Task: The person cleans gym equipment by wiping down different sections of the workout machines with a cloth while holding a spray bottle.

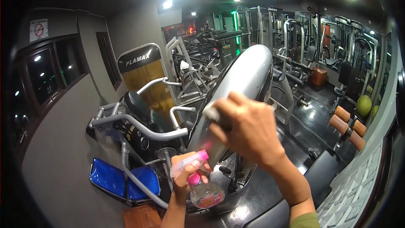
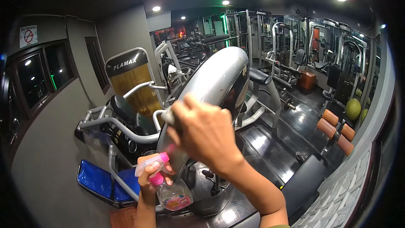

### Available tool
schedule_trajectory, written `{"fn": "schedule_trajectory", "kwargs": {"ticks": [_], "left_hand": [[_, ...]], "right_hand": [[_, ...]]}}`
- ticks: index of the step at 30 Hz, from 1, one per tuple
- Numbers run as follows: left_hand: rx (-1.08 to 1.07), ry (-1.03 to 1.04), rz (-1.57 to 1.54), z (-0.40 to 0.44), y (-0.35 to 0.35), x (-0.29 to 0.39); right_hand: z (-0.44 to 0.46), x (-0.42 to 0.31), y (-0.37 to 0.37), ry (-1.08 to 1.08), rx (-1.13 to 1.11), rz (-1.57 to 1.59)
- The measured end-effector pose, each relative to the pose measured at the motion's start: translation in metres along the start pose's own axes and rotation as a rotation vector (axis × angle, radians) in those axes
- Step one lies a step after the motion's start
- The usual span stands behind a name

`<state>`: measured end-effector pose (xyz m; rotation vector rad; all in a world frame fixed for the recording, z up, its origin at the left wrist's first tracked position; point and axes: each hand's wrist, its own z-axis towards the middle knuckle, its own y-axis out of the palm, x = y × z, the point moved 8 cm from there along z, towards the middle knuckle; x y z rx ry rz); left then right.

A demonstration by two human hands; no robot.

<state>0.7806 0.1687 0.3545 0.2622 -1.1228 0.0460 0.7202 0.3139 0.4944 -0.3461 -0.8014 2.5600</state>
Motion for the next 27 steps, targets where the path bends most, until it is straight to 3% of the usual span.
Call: {"fn": "schedule_trajectory", "kwargs": {"ticks": [2, 8, 9, 12, 14, 20, 22, 25, 27], "left_hand": [[-0.04, -0.021, -0.005, 0.001, 0.0, 0.0], [-0.041, -0.047, -0.136, 0.0, -0.002, 0.0], [-0.124, -0.052, -0.186, 0.002, -0.003, -0.003], [-0.111, -0.086, -0.281, 0.002, -0.013, -0.009], [-0.195, -0.075, -0.324, 0.004, -0.016, -0.011], [-0.23, -0.088, -0.319, 0.0, -0.016, -0.005], [-0.235, -0.089, -0.304, 0.001, -0.017, -0.007], [-0.255, -0.063, -0.288, -0.001, -0.021, -0.011], [-0.253, -0.061, -0.289, -0.002, -0.022, -0.013]], "right_hand": [[-0.006, -0.018, 0.017, -0.074, -0.131, 0.024], [0.0, 0.013, -0.019, 0.149, 0.192, -0.091], [-0.002, 0.008, -0.017, 0.116, 0.186, -0.082], [-0.017, -0.021, 0.013, -0.051, -0.041, 0.015], [-0.024, -0.037, 0.018, -0.015, -0.141, 0.018], [-0.009, -0.012, -0.017, 0.181, 0.192, -0.171], [-0.01, -0.024, -0.006, 0.114, 0.134, -0.216], [-0.02, -0.048, 0.027, 0.003, -0.125, -0.078], [-0.023, -0.048, 0.023, 0.034, -0.1, -0.091]]}}
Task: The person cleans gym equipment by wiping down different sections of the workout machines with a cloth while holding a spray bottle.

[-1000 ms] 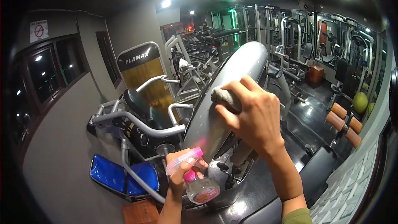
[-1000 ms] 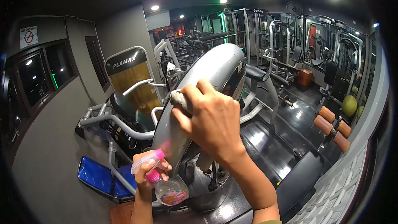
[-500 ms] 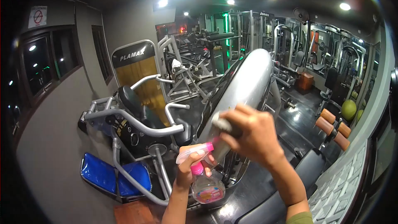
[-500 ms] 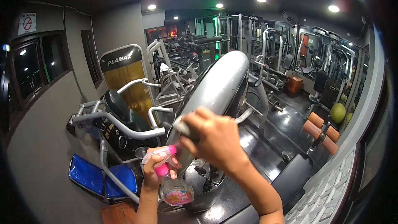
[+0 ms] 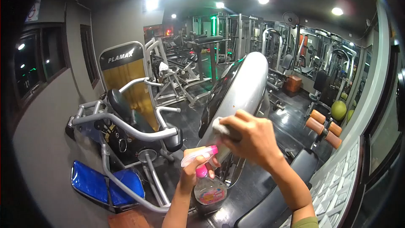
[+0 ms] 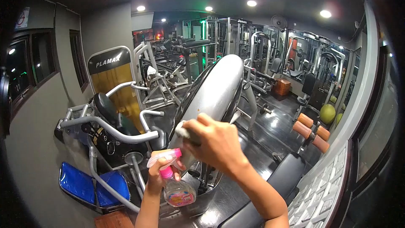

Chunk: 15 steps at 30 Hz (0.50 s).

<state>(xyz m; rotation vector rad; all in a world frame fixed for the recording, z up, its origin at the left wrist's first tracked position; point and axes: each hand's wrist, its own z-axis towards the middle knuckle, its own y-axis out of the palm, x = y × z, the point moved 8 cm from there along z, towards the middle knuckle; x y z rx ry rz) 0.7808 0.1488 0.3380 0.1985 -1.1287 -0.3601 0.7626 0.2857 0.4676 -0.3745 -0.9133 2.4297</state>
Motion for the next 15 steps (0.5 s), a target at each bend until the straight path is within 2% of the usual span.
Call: {"fn": "schedule_trajectory", "kwargs": {"ticks": [5, 7, 8, 10, 13, 15], "left_hand": [[0.065, -0.005, 0.046, -0.002, -0.002, 0.001], [0.036, -0.001, 0.026, -0.003, -0.005, -0.003], [0.025, 0.002, 0.018, -0.003, -0.006, -0.004], [0.006, 0.007, 0.004, -0.002, -0.006, -0.005], [0.004, 0.006, 0.02, -0.002, -0.006, -0.005], [0.005, 0.005, 0.032, -0.003, -0.004, -0.004]], "right_hand": [[-0.013, 0.035, -0.02, 0.16, 0.314, 0.009], [-0.028, 0.024, 0.001, -0.031, 0.367, 0.062], [-0.036, 0.014, 0.012, -0.075, 0.271, 0.113], [-0.047, 0.01, 0.02, -0.108, 0.282, 0.158], [-0.052, 0.032, 0.008, 0.011, 0.455, 0.144], [-0.053, 0.051, -0.001, 0.232, 0.585, 0.228]]}}
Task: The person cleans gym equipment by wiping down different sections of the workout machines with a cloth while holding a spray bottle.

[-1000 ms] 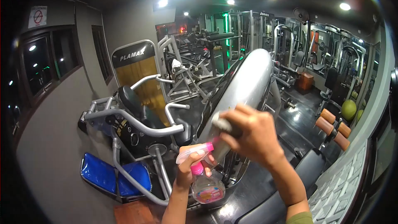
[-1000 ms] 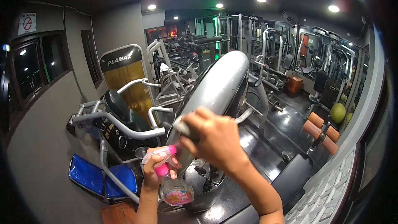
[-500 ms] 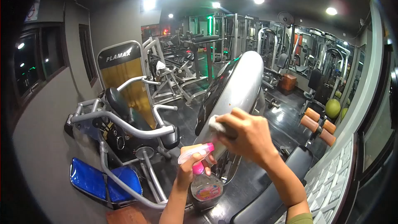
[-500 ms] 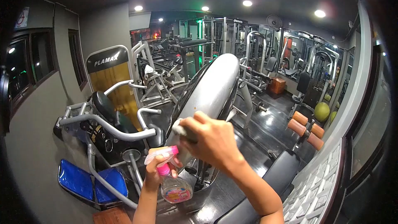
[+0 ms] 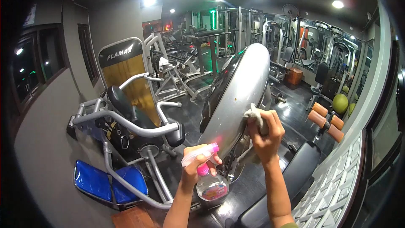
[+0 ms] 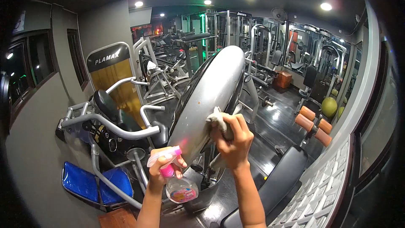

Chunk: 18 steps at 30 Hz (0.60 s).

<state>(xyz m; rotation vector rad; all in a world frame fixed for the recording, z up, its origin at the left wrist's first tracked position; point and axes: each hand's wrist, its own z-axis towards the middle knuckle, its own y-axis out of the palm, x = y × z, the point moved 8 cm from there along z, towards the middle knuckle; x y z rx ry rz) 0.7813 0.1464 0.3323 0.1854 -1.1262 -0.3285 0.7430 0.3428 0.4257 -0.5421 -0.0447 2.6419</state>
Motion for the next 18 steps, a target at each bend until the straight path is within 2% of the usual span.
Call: {"fn": "schedule_trajectory", "kwargs": {"ticks": [2, 4, 6, 8, 10, 11, 12, 14, 18], "left_hand": [[0.006, 0.005, 0.012, 0.0, 0.002, 0.001], [0.02, 0.017, 0.017, 0.0, 0.001, 0.001], [0.028, 0.03, 0.023, -0.002, 0.0, -0.001], [0.024, 0.051, 0.034, -0.003, 0.001, -0.002], [0.046, 0.05, 0.036, -0.004, 0.001, -0.003], [0.051, 0.05, 0.04, -0.005, 0.001, -0.004], [0.056, 0.052, 0.043, -0.005, 0.0, -0.004], [0.066, 0.062, 0.056, -0.004, 0.001, -0.004], [0.052, 0.113, 0.074, -0.005, 0.003, -0.002]], "right_hand": [[-0.013, 0.005, 0.007, -0.075, 0.01, 0.061], [-0.039, -0.005, 0.024, -0.259, -0.133, 0.098], [-0.059, -0.014, 0.032, -0.313, -0.238, 0.129], [-0.055, -0.003, 0.027, -0.26, -0.18, 0.135], [-0.039, 0.002, 0.017, -0.169, -0.015, 0.167], [-0.034, 0.009, 0.014, -0.024, 0.041, 0.173], [-0.034, 0.019, 0.015, 0.017, 0.057, 0.211], [-0.044, 0.014, 0.017, -0.088, 0.084, 0.203], [-0.077, 0.004, 0.034, -0.314, -0.213, 0.204]]}}
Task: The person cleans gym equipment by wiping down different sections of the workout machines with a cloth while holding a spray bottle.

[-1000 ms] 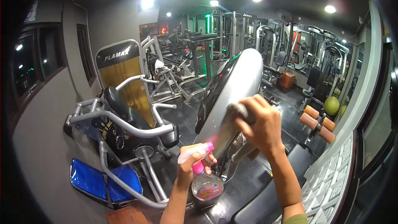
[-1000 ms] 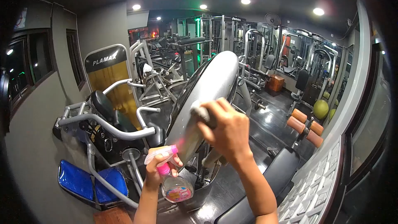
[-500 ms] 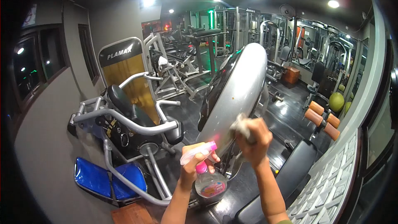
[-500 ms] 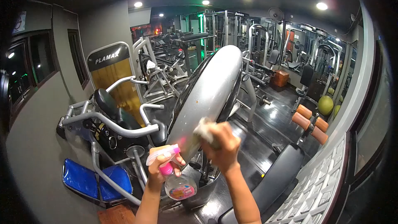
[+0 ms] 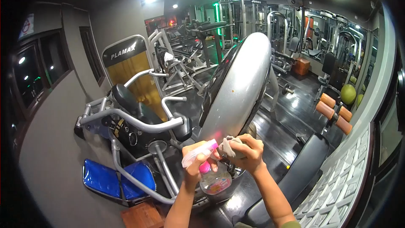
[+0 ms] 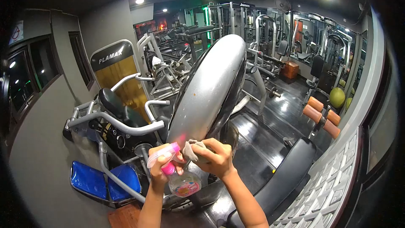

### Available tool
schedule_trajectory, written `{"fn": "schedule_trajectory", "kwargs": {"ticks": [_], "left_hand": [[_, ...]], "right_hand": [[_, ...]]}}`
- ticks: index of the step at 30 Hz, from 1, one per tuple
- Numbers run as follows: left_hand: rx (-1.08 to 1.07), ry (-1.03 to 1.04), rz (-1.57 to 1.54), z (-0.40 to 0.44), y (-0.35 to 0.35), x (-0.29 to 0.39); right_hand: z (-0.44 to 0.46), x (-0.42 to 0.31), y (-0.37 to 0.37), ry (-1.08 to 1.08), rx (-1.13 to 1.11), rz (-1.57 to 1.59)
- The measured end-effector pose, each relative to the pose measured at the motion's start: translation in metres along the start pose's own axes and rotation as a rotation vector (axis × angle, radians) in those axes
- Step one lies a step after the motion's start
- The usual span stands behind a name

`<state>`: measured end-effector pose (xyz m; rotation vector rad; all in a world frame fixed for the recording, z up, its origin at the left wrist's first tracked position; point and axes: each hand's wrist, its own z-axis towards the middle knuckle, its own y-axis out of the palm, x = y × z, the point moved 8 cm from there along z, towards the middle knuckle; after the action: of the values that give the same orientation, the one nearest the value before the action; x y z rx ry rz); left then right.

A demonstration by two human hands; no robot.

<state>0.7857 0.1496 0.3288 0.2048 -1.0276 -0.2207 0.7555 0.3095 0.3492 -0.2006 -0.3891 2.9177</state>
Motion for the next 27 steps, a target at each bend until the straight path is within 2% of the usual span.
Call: {"fn": "schedule_trajectory", "kwargs": {"ticks": [2, 4, 6, 8, 10, 12, 14, 18, 20, 22, 24, 26, 27], "left_hand": [[0.047, -0.008, 0.009, -0.002, 0.001, 0.0], [0.093, -0.005, 0.014, -0.002, 0.0, -0.003], [0.116, -0.025, 0.055, -0.004, 0.001, -0.002], [0.152, -0.01, 0.093, -0.005, 0.004, 0.0], [0.173, 0.019, 0.142, -0.009, 0.005, -0.001], [0.192, 0.042, 0.197, -0.013, 0.007, -0.001], [0.221, 0.039, 0.232, -0.018, 0.011, -0.002], [0.258, 0.043, 0.305, -0.023, 0.019, -0.007], [0.246, 0.045, 0.356, -0.024, 0.024, -0.01], [0.241, 0.048, 0.397, -0.022, 0.028, -0.011], [0.24, 0.03, 0.436, -0.02, 0.035, -0.012], [0.26, 0.055, 0.459, -0.017, 0.037, -0.012], [0.27, 0.065, 0.471, -0.016, 0.037, -0.012]], "right_hand": [[0.007, 0.006, -0.008, 0.011, 0.003, 0.004], [0.019, 0.021, -0.021, 0.041, 0.196, 0.044], [0.021, 0.046, -0.029, 0.345, 0.285, 0.135], [0.024, 0.045, -0.029, 0.347, 0.296, 0.199], [0.017, 0.032, -0.025, 0.097, 0.305, 0.232], [-0.005, 0.028, -0.005, 0.008, 0.103, 0.18], [-0.01, 0.03, -0.003, -0.072, 0.001, 0.144], [0.009, 0.066, -0.026, 0.14, 0.297, 0.227], [0.008, 0.069, -0.027, 0.233, 0.342, 0.24], [-0.002, 0.061, -0.017, 0.121, 0.331, 0.337], [-0.023, 0.053, 0.004, 0.007, 0.147, 0.278], [-0.031, 0.052, 0.006, -0.067, 0.061, 0.224], [-0.028, 0.056, 0.0, -0.083, 0.098, 0.2]]}}
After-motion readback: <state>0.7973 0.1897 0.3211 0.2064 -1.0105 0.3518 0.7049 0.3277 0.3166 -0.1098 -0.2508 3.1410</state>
